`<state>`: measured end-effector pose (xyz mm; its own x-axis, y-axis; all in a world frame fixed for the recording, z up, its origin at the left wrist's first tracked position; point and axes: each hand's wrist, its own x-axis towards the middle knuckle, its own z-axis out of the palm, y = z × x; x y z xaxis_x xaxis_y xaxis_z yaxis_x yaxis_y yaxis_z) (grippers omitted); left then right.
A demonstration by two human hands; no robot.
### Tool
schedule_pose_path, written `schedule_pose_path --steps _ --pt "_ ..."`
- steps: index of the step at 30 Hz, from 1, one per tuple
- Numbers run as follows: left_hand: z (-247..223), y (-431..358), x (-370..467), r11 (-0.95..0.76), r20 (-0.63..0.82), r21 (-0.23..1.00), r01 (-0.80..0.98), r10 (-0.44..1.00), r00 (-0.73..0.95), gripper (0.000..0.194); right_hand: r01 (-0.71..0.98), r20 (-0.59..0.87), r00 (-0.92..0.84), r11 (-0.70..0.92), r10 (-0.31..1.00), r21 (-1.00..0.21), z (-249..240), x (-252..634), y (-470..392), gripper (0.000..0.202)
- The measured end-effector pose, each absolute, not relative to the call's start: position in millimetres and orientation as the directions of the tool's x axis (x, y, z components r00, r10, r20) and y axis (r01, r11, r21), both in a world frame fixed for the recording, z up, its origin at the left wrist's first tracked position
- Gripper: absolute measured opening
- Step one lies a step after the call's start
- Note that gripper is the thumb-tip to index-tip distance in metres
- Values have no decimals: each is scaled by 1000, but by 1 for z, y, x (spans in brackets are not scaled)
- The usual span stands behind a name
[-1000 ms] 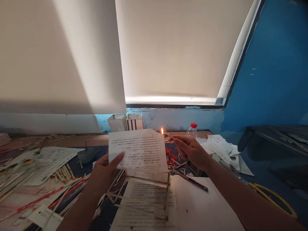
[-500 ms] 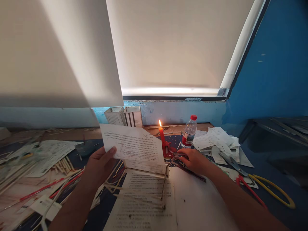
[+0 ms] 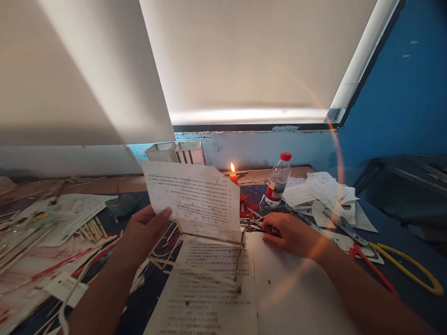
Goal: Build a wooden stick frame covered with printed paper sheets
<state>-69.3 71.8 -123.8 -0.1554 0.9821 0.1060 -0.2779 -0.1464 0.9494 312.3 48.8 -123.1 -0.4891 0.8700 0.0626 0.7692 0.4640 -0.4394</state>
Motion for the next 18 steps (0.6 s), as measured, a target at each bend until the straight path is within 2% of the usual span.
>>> schedule_pose_path --steps 3,12,18 --pt "-121 71 -66 -101 65 960 -259 987 -145 52 785 56 -474 451 879 -424 -126 316 49 10" --pt "-109 63 -56 -53 7 974 -218 978 -210 49 817 22 -434 404 901 -412 -132 322 51 5" --pt "-111 66 -57 -37 -7 977 -211 979 -203 52 804 50 -441 419 896 -421 -135 321 52 16"
